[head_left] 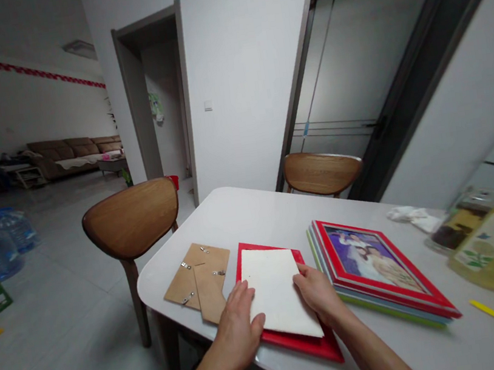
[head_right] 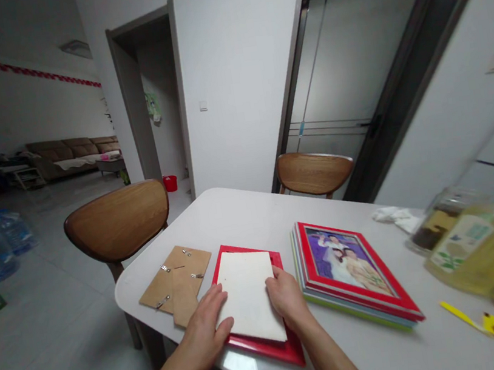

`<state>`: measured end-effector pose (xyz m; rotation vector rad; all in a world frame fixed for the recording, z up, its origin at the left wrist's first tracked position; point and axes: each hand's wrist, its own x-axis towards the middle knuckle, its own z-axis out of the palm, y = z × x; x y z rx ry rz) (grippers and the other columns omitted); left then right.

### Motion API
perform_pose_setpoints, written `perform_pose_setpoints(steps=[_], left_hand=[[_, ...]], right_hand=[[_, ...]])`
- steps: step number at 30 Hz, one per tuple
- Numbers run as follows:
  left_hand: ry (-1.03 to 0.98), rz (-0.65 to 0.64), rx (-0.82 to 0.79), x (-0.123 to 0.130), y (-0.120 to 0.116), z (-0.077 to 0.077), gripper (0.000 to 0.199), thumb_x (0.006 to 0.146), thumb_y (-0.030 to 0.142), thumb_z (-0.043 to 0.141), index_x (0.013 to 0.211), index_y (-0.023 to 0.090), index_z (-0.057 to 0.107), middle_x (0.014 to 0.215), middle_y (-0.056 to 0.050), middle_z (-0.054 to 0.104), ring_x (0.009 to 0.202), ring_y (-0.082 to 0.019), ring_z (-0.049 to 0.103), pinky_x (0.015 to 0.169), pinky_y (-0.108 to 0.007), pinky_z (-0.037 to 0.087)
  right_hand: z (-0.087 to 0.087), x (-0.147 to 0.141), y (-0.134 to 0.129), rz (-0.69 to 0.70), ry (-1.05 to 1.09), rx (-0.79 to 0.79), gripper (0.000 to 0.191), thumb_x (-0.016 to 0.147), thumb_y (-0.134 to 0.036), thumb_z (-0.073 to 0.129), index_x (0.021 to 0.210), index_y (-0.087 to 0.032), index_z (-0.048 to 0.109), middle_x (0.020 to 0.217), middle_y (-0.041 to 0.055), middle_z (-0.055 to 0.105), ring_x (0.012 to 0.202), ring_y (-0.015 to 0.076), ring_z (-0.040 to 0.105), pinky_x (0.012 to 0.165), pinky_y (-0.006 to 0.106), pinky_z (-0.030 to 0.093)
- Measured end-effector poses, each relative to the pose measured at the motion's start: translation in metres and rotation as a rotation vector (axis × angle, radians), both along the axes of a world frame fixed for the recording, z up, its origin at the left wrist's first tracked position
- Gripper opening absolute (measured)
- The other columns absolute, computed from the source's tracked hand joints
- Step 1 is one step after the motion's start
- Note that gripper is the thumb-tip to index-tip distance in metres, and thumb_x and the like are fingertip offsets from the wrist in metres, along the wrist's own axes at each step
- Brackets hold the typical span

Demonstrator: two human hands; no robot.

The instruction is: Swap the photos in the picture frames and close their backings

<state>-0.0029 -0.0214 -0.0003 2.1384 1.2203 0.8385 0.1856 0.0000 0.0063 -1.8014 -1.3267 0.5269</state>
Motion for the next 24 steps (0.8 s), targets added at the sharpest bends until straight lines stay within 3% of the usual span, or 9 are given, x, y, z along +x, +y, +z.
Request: perform_pose_setpoints(steps=[11,17,20,24], left_hand=[[0.102,-0.031,0.063,0.0,-0.001,-0.002,0.046,0.073,0.025,0.049,0.115,0.006,0.046,0.127,-0.018,0.037,0.119,-0.026,0.031,0.099,-0.043,0.027],[0.193,-0.061,0.044,0.0,-0.002,0.003,0.047,0.072,0.025,0.051,0.114,0.004,0.047,0.128,-0.02,0.035,0.121,-0.026,0.028,0.1,-0.04,0.026],[0.199,-0.041,0.057,0.003,-0.001,0.002,0.044,0.071,0.024,0.051,0.111,0.004,0.049,0.126,-0.02,0.038,0.12,-0.027,0.03,0.099,-0.041,0.026],[0.149,-0.036,0.058,0.004,-0.002,0.004,0.043,0.07,0.021,0.052,0.11,0.008,0.05,0.125,-0.017,0.041,0.118,-0.026,0.033,0.098,-0.042,0.028]], right_hand=[[0.003,0.008,0.0,-0.017,-0.038,-0.09,0.044,0.065,-0.017,0.03,0.1,-0.008,0.057,0.076,0.008,0.066,0.065,0.0167,0.061,0.053,0.022,0.043],[0.009,0.0,0.002,-0.019,-0.312,-0.135,0.037,0.069,-0.022,0.035,0.094,-0.009,0.059,0.084,0.0141,0.064,0.077,0.0221,0.058,0.068,0.029,0.04],[0.009,0.0,0.001,-0.053,-0.447,-0.186,0.035,0.069,-0.029,0.04,0.087,-0.007,0.06,0.082,0.0202,0.062,0.076,0.0271,0.057,0.067,0.036,0.039],[0.006,0.001,0.0,-0.083,-0.617,-0.254,0.036,0.07,-0.034,0.044,0.092,-0.009,0.058,0.086,0.0186,0.06,0.075,0.0253,0.057,0.064,0.035,0.039]])
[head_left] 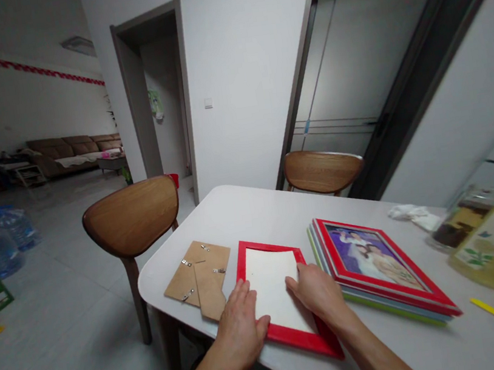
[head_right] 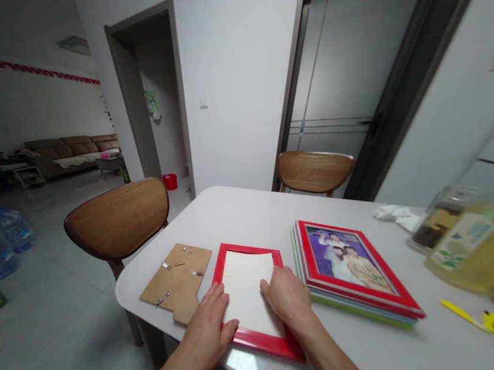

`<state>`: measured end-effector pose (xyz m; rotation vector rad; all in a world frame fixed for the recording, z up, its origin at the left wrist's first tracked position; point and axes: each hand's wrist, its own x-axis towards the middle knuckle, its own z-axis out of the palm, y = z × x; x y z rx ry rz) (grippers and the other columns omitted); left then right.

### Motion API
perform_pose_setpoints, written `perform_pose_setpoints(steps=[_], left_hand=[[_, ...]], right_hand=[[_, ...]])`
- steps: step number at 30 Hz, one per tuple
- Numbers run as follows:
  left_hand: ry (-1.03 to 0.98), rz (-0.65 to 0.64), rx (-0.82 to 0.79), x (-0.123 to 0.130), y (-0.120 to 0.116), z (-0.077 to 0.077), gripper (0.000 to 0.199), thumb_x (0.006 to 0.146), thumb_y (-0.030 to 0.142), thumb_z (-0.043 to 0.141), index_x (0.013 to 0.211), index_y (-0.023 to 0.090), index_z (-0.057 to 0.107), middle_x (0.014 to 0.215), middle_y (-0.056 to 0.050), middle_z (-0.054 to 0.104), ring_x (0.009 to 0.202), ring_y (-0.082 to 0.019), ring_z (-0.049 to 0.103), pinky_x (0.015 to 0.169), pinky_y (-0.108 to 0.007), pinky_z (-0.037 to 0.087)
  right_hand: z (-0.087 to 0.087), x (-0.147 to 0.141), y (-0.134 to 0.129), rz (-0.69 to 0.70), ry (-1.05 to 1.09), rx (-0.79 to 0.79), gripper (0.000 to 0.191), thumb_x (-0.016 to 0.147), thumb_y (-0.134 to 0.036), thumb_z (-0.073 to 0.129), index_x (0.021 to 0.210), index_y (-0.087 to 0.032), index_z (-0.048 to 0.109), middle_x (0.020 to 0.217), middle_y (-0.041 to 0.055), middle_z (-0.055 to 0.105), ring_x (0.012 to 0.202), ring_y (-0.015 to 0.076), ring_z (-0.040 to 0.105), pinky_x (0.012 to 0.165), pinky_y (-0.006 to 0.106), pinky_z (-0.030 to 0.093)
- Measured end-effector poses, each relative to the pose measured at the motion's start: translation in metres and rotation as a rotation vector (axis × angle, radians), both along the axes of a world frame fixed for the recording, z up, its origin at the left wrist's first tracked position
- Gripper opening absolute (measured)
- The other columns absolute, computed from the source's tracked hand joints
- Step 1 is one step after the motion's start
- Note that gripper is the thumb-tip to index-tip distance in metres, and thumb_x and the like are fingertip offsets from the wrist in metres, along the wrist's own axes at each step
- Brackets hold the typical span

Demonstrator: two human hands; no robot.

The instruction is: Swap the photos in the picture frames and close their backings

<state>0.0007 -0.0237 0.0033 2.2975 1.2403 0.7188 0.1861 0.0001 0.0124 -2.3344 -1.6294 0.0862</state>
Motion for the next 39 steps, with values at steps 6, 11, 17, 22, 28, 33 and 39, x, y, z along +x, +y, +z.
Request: perform_pose_setpoints(steps=[6,11,17,22,28,33,39], left_hand=[[-0.028,0.032,0.019,-0.052,0.017,0.01,0.047,0.071,0.02,0.046,0.118,0.015,0.043,0.128,-0.011,0.038,0.119,-0.021,0.033,0.099,-0.04,0.027],[0.196,0.267,0.053,-0.116,0.043,-0.003,0.05,0.067,0.022,0.05,0.114,0.007,0.045,0.127,-0.018,0.038,0.119,-0.028,0.032,0.098,-0.043,0.026],[0.258,0.228,0.096,-0.134,0.038,-0.015,0.048,0.07,0.022,0.047,0.116,0.009,0.044,0.128,-0.016,0.037,0.12,-0.025,0.03,0.099,-0.039,0.026],[0.23,0.23,0.155,-0.132,0.038,-0.025,0.048,0.073,0.025,0.049,0.117,0.008,0.042,0.127,-0.018,0.037,0.119,-0.025,0.032,0.098,-0.04,0.028],[0.034,0.188,0.449,-0.124,0.042,-0.015,0.05,0.078,0.026,0.049,0.123,0.015,0.032,0.133,-0.014,0.029,0.122,-0.023,0.027,0.098,-0.041,0.029],[-0.171,0.181,0.544,-0.091,0.03,0.03,0.051,0.078,0.028,0.05,0.124,0.019,0.03,0.132,-0.012,0.033,0.12,-0.021,0.031,0.099,-0.039,0.029],[-0.224,0.042,0.17,-0.025,0.014,0.015,0.063,0.068,0.021,0.059,0.124,0.011,0.031,0.132,-0.017,0.03,0.12,-0.024,0.031,0.099,-0.04,0.03]], right_hand=[[0.002,-0.018,-0.005,0.136,0.0,0.074,0.043,0.075,-0.032,0.039,0.113,-0.012,0.047,0.099,0.014,0.055,0.081,0.0203,0.055,0.067,0.03,0.039],[0.007,-0.087,-0.015,0.532,0.07,0.17,0.037,0.075,-0.036,0.042,0.105,-0.018,0.053,0.094,0.0095,0.057,0.09,0.0206,0.049,0.076,0.03,0.034],[0.003,-0.151,-0.008,0.561,0.01,0.149,0.043,0.061,-0.043,0.056,0.095,-0.017,0.055,0.087,0.0104,0.056,0.084,0.0253,0.048,0.074,0.039,0.033],[0.002,-0.148,0.001,0.539,0.293,0.234,0.043,0.065,-0.022,0.05,0.107,-0.013,0.049,0.095,0.0102,0.054,0.088,0.0194,0.049,0.078,0.032,0.037],[0.038,-0.129,-0.009,0.58,0.458,0.498,0.039,0.065,-0.021,0.051,0.104,-0.015,0.052,0.098,0.0085,0.055,0.089,0.0173,0.052,0.081,0.032,0.042],[0.067,-0.093,-0.026,0.558,0.428,0.634,0.033,0.067,-0.025,0.052,0.099,-0.017,0.056,0.099,0.0081,0.058,0.09,0.0177,0.055,0.08,0.033,0.045],[0.05,-0.027,-0.048,0.424,0.237,0.51,0.029,0.066,-0.031,0.05,0.088,-0.016,0.063,0.098,0.0106,0.06,0.088,0.0205,0.057,0.076,0.034,0.048]])
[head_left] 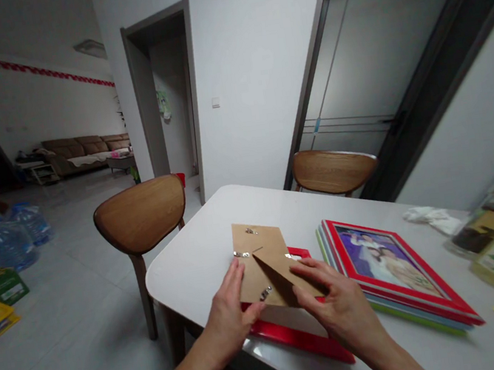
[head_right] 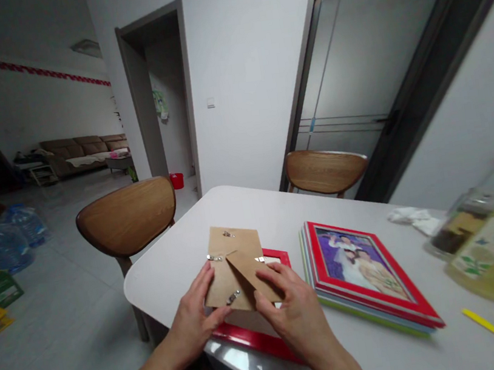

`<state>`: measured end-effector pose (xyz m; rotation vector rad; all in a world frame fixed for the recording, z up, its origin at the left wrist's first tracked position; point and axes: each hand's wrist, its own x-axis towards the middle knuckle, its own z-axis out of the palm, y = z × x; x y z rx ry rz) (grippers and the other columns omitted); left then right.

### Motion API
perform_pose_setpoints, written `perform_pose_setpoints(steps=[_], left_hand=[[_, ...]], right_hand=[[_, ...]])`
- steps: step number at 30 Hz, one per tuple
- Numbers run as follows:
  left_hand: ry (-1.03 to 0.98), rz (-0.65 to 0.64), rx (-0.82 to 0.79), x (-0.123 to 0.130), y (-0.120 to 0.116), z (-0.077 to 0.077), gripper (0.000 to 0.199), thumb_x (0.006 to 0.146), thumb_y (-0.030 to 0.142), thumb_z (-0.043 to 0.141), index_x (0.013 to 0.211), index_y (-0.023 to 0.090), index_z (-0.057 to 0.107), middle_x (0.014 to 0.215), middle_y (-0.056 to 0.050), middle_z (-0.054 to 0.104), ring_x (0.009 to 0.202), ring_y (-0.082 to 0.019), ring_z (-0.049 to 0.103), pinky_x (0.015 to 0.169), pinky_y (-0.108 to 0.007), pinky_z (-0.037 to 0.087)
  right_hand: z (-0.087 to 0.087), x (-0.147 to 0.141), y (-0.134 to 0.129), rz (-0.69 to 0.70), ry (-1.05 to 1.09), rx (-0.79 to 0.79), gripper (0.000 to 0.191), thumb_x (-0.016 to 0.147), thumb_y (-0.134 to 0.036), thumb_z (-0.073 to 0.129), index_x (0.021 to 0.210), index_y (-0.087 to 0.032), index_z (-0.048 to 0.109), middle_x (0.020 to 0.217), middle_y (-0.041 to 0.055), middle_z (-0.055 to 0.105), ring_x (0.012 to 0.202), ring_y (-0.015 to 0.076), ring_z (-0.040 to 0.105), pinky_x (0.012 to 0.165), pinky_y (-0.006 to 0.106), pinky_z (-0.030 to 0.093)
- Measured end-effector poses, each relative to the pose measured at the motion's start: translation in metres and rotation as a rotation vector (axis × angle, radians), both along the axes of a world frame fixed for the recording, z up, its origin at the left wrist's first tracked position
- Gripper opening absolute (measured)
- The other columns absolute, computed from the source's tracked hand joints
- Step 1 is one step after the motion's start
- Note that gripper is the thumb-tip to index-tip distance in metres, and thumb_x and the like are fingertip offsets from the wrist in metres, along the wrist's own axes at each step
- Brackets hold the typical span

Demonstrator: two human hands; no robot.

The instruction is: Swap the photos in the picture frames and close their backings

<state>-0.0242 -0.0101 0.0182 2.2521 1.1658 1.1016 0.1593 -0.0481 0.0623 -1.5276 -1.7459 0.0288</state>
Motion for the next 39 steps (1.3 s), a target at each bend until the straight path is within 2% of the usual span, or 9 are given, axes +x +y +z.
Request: perform_pose_setpoints(steps=[3,5,9,14,19,24,29,35,39], left_hand=[[0.058,-0.088,-0.112,0.02,-0.005,-0.019,0.069,0.064,0.017,0.061,0.125,0.011,0.03,0.133,-0.017,0.028,0.121,-0.024,0.029,0.099,-0.041,0.028],[0.118,-0.119,-0.145,0.024,-0.007,-0.023,0.069,0.062,0.018,0.063,0.123,0.011,0.032,0.132,-0.018,0.03,0.121,-0.026,0.029,0.099,-0.043,0.027],[0.27,-0.136,-0.182,0.023,-0.009,-0.014,0.061,0.065,0.024,0.062,0.12,0.011,0.038,0.129,-0.018,0.036,0.12,-0.027,0.03,0.099,-0.048,0.023],[0.365,-0.175,-0.118,0.022,-0.009,0.0,0.046,0.069,0.027,0.06,0.11,0.012,0.047,0.123,-0.015,0.044,0.115,-0.025,0.038,0.097,-0.042,0.028],[0.369,-0.172,-0.023,0.026,-0.005,-0.007,0.026,0.073,0.022,0.056,0.098,0.015,0.053,0.109,-0.009,0.056,0.104,-0.021,0.048,0.093,-0.039,0.033],[0.326,-0.157,-0.009,0.022,-0.005,-0.014,0.025,0.076,0.02,0.05,0.1,0.017,0.052,0.112,-0.008,0.054,0.106,-0.02,0.046,0.096,-0.04,0.027],[0.316,-0.208,-0.033,0.015,-0.009,-0.016,0.043,0.069,0.039,0.06,0.105,0.017,0.049,0.121,-0.013,0.046,0.114,-0.023,0.039,0.096,-0.046,0.022],[0.307,-0.255,-0.046,0.014,-0.006,-0.022,0.03,0.067,0.041,0.062,0.083,0.016,0.055,0.116,-0.012,0.051,0.112,-0.023,0.04,0.099,-0.046,0.016],[0.289,-0.255,-0.072,0.012,-0.005,-0.021,0.029,0.065,0.036,0.064,0.082,0.016,0.054,0.118,-0.012,0.05,0.113,-0.022,0.04,0.1,-0.043,0.016]], right_hand=[[-0.019,0.022,-0.011,-0.065,-0.065,-0.099,0.031,0.067,-0.032,0.049,0.089,-0.016,0.064,0.099,0.0111,0.06,0.087,0.0207,0.058,0.074,0.034,0.049],[-0.03,0.028,-0.016,-0.069,-0.096,-0.148,0.032,0.067,-0.033,0.048,0.09,-0.016,0.064,0.1,0.0114,0.06,0.087,0.0203,0.058,0.074,0.032,0.049],[-0.047,0.028,-0.021,-0.078,-0.153,-0.193,0.033,0.068,-0.033,0.048,0.092,-0.017,0.063,0.102,0.0109,0.059,0.089,0.0202,0.057,0.078,0.033,0.047],[-0.059,0.027,-0.024,-0.146,-0.229,-0.143,0.033,0.067,-0.035,0.05,0.092,-0.019,0.063,0.099,0.0098,0.06,0.091,0.0219,0.056,0.081,0.038,0.044],[-0.072,0.028,-0.019,-0.164,-0.299,-0.08,0.031,0.068,-0.033,0.05,0.091,-0.018,0.063,0.097,0.0107,0.06,0.089,0.022,0.055,0.08,0.038,0.044],[-0.086,0.024,-0.015,-0.102,-0.357,0.002,0.031,0.068,-0.033,0.053,0.093,-0.018,0.062,0.093,0.0108,0.059,0.086,0.022,0.052,0.076,0.038,0.043],[-0.087,0.021,-0.011,-0.092,-0.356,0.021,0.03,0.071,-0.035,0.051,0.094,-0.018,0.061,0.09,0.0105,0.058,0.083,0.0211,0.05,0.073,0.036,0.042],[-0.077,0.017,-0.008,-0.071,-0.391,-0.033,0.027,0.074,-0.033,0.047,0.094,-0.02,0.061,0.096,0.0099,0.055,0.087,0.0215,0.048,0.074,0.036,0.04],[-0.066,0.007,-0.01,0.068,-0.44,-0.096,0.026,0.078,-0.028,0.043,0.097,-0.027,0.06,0.107,0.0077,0.052,0.098,0.0223,0.045,0.079,0.038,0.036]])
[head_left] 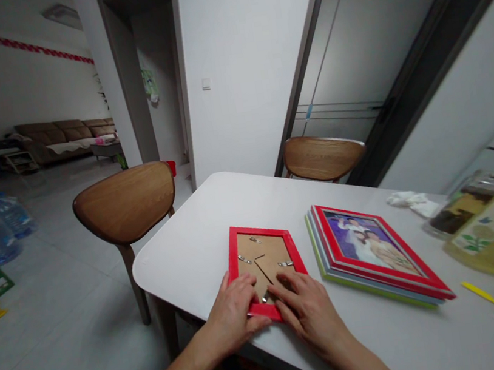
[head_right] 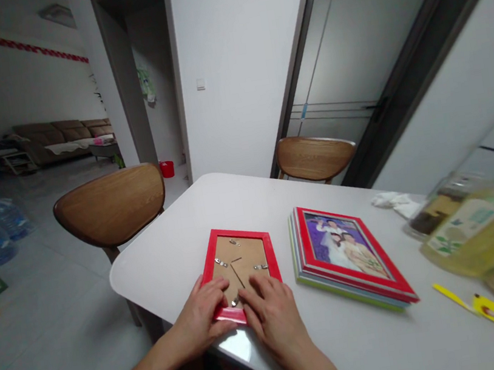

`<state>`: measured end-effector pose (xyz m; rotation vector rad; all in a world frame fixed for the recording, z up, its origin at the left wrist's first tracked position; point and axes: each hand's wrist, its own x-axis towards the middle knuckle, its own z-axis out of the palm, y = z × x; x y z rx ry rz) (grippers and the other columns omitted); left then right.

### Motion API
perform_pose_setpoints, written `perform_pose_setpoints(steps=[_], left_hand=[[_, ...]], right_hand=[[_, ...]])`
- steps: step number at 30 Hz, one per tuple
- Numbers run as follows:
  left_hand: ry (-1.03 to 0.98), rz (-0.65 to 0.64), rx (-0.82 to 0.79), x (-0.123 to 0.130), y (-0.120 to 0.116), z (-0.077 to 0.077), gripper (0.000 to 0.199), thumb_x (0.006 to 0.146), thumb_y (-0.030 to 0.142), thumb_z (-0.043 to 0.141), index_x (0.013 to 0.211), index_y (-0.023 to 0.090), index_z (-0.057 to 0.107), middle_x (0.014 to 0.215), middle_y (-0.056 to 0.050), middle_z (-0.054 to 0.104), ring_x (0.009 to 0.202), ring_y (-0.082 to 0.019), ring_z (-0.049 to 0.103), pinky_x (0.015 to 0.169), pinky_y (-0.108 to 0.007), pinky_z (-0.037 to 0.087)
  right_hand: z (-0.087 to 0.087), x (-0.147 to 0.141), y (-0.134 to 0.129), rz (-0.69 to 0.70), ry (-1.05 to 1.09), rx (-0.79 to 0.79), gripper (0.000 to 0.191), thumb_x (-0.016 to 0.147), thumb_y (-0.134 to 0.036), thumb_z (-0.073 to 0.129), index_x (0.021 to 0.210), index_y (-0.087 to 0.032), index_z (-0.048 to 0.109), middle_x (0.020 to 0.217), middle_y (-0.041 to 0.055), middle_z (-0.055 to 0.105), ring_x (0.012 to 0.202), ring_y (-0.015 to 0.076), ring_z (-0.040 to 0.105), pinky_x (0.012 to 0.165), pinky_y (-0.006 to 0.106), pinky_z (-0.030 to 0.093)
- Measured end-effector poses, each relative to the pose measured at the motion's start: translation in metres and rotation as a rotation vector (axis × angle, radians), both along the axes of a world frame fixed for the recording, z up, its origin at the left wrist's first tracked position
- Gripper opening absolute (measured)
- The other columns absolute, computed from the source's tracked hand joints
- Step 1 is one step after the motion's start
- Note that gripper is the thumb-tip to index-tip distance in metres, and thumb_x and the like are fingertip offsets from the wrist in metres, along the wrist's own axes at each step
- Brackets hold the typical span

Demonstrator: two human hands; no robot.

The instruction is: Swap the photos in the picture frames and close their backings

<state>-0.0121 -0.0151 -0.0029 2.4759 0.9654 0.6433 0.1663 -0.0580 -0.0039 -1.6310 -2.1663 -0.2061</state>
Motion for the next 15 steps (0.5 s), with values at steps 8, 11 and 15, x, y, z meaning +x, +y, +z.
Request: perform_pose_setpoints(steps=[8,11,15], left_hand=[[-0.026,-0.006,-0.031,-0.004,0.001,0.01,0.024,0.063,0.032,0.066,0.078,0.016,0.054,0.115,-0.009,0.052,0.111,-0.021,0.042,0.1,-0.039,0.017],[-0.032,0.007,-0.042,-0.004,0.0,0.012,0.025,0.062,0.031,0.067,0.077,0.016,0.054,0.112,-0.009,0.054,0.108,-0.021,0.045,0.1,-0.039,0.018],[-0.034,0.006,-0.039,-0.004,0.001,0.008,0.026,0.061,0.029,0.068,0.078,0.015,0.054,0.114,-0.011,0.052,0.11,-0.022,0.042,0.099,-0.04,0.019]], right_hand=[[0.017,-0.009,-0.003,0.142,0.048,-0.129,0.023,0.078,-0.032,0.044,0.095,-0.031,0.059,0.107,0.0047,0.051,0.097,0.0204,0.044,0.08,0.037,0.035],[0.014,-0.006,-0.002,0.176,0.06,-0.132,0.024,0.078,-0.032,0.042,0.096,-0.03,0.059,0.106,0.0048,0.051,0.097,0.0198,0.044,0.079,0.036,0.036],[0.006,0.007,0.012,0.06,0.074,-0.072,0.03,0.08,-0.028,0.037,0.102,-0.021,0.057,0.103,0.0086,0.052,0.094,0.0194,0.046,0.08,0.035,0.037]])
